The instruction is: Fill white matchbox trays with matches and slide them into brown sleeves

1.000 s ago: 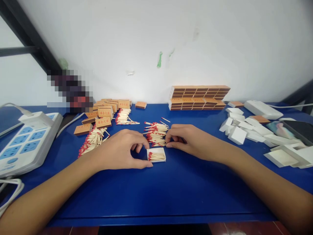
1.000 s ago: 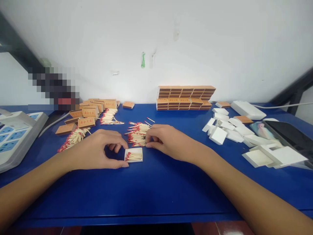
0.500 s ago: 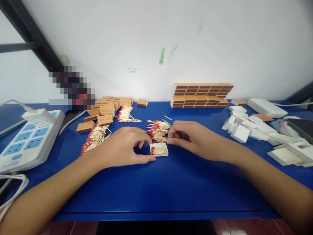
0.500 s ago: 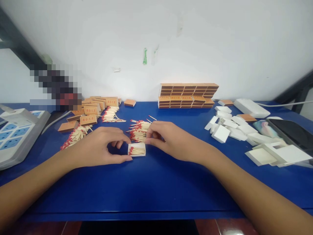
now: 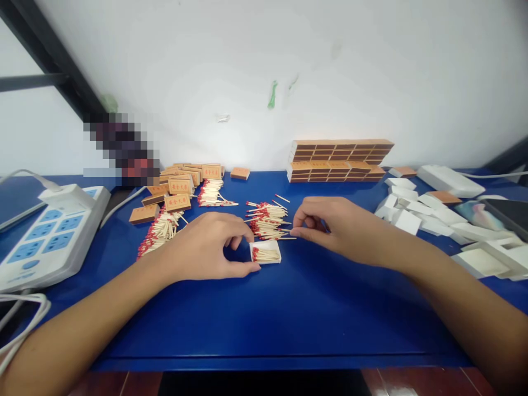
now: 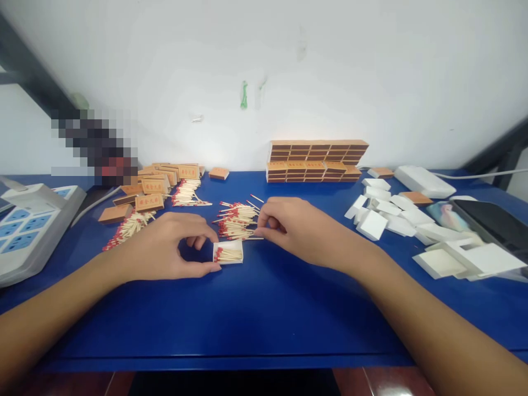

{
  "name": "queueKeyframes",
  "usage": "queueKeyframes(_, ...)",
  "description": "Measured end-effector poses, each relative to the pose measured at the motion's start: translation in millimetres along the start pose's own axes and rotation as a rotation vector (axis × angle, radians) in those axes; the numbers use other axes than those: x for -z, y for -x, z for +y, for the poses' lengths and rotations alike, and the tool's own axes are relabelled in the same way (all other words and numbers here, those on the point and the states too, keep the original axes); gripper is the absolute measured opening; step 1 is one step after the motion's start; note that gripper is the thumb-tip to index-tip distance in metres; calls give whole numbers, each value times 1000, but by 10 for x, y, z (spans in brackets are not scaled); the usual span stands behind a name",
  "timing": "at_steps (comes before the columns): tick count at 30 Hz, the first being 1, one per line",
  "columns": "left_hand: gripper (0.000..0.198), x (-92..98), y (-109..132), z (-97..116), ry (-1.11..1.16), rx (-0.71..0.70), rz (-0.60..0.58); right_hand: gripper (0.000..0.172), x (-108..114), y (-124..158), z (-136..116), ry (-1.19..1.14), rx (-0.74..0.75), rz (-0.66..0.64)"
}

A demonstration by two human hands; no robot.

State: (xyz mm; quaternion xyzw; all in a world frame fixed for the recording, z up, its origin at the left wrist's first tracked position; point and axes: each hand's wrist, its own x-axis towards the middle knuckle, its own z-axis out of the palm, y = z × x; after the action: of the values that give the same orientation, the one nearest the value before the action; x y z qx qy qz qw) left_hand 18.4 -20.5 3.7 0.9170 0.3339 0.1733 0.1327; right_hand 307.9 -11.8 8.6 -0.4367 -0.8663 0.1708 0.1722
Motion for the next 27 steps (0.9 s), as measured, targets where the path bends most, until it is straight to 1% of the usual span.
queueKeyframes(4,27,-6,17,11,26,13,-28,23,-50,-24,79,-10,14,-109)
queueKeyframes(6,27,-13,19,17,26,18,-34,24,-82,-33,94,-21,32,-142)
queueKeyframes(11,25,-2,7,33,31,26,-34,20,-96,-42,97,-12,0,-118)
queueKeyframes(16,25,-1,7,31,22,22,-27,26,-96,-42,129,-30,1,-164)
queueKeyframes(18,25,-11,8,30,23,18,-24,26,-85,-35,123,-29,3,-156)
queueKeyframes(20,26,-22,7,33,17,13,-19,27,-73,-24,75,-40,7,-126)
queueKeyframes(23,26,-28,4,43,8,10,-7,27,-88,-7,-70,-102,6,-74)
queueKeyframes(27,25,-21,9,53,26,3,11,22,-171,7,-213,-137,62,-104)
